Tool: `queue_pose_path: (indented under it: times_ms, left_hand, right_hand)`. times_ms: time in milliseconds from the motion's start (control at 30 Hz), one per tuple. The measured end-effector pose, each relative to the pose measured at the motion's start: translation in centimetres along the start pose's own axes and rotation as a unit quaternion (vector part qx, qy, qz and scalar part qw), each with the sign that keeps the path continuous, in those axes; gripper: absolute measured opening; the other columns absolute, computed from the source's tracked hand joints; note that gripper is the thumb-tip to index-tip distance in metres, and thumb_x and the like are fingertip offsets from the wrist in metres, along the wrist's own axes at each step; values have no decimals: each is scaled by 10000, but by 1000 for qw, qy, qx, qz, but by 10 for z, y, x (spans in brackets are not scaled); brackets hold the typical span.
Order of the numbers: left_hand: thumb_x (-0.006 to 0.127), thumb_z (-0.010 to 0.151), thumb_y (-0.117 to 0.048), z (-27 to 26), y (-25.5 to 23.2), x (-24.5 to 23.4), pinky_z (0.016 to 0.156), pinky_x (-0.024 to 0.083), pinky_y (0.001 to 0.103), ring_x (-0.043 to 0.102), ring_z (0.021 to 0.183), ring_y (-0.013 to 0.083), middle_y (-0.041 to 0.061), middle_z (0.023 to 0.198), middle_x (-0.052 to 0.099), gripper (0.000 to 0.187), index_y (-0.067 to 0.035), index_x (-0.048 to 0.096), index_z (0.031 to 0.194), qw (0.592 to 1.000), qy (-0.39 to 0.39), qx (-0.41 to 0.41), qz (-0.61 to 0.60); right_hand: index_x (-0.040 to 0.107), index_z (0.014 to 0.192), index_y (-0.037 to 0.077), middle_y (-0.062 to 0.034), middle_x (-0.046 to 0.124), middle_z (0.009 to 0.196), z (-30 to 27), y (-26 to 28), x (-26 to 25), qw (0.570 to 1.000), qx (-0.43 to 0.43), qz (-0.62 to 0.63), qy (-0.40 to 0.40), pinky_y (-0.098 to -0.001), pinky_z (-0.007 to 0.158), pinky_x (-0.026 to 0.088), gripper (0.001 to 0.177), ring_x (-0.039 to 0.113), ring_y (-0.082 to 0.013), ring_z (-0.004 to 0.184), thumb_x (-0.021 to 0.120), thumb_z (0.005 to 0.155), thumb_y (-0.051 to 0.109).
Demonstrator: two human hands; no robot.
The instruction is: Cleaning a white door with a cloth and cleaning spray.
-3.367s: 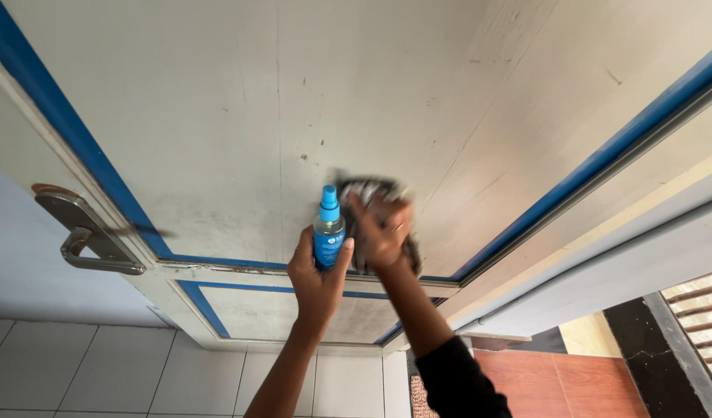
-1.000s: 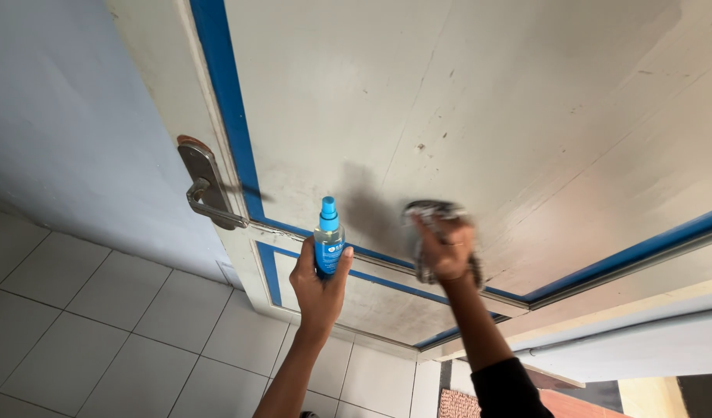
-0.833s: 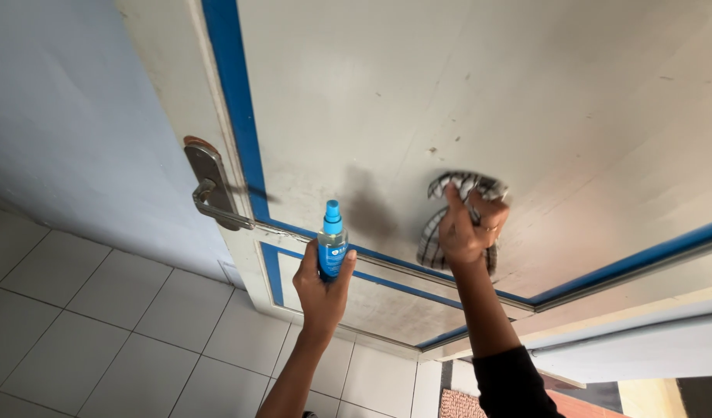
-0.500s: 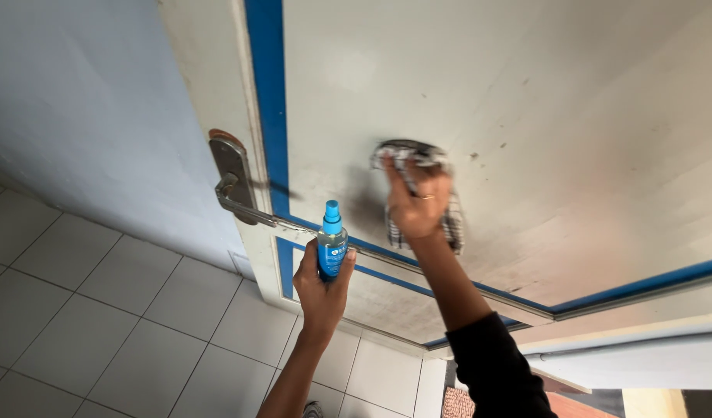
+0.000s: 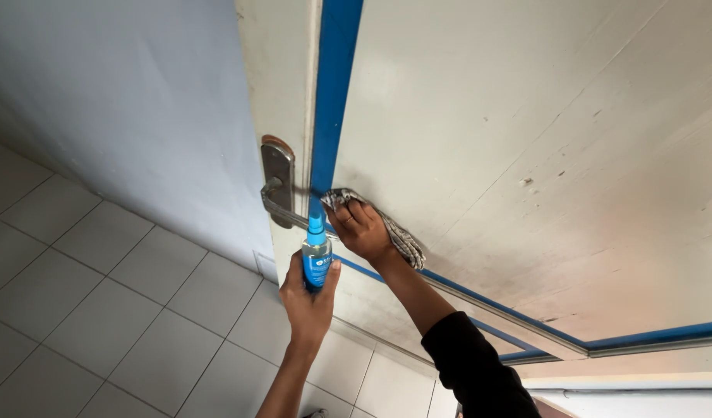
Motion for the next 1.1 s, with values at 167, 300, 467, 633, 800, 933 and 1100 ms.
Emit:
queue_pose_path:
  times_ms: [167,300,467,633,800,933,1100]
  left_hand:
    - [789,887,-244,-5,0,1,554,486,261,554,617,81,33,752,652,368,1,654,1125,999,31,8,-15]
    - [792,887,-240,-12,-2,3,555,490,255,562,612,80,24,745,659,369,4,660,1130,998,49,30,-20]
    - [777,895,-228,-22,-4,11,517,473,233,573,594,48,6,756,667,356,-9,650,1144,994,86,33,-50]
    - [788,886,-227,-28,-3,23,495,442,234,540,559,58,15,693,640,318,-18,663,1090,994,104,3,-32]
    - [782,909,-232,-32,3,28,525,457,240,554,590,62,12,721,640,317,-17,653,1103,994,95,40,-34]
    - [797,887,-254,-31,20,26,568,504,280,586,634,104,48,791,672,404,-7,640,1165,996,91,2,-9]
    - [794,889,-271,-32,41,23,676,553,316,655,731,162,91,898,712,473,2,616,1231,997,81,1,8]
  right_hand:
    - [744,1157,28,-65,603,1064,-33,12,3,998,-17,44,50,-347,753,516,287,600,-214,927,701,877,73]
    - [740,1107,34,-61,616,1019,-81,11,-11,994,12,58,90,-353,753,523,254,604,-216,907,706,864,101]
    - [801,1153,97,-30,610,962,-165,-12,-43,992,42,19,120,-350,681,497,292,551,-173,789,739,868,107]
    - [809,1119,121,-12,606,1034,-144,-55,-120,994,102,-10,-35,-322,694,461,239,579,-163,872,794,885,76]
    - [824,1096,102,-35,582,1071,-89,-67,-131,978,136,-111,-110,-348,727,491,220,537,-223,899,803,881,58]
    - [818,1093,90,-39,611,1127,-62,-50,-96,986,106,-69,-106,-371,754,510,209,574,-219,976,794,886,97]
    - [800,1147,121,-26,615,1122,-63,-18,-50,995,65,-66,-20,-376,815,535,277,593,-222,1018,713,884,143]
Point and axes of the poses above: each hand's wrist, its own z-axis towards the middle knuckle, its own x-axis out of the palm, y = z × x, the point moved 8 cm from there along z, towards the middle knuckle
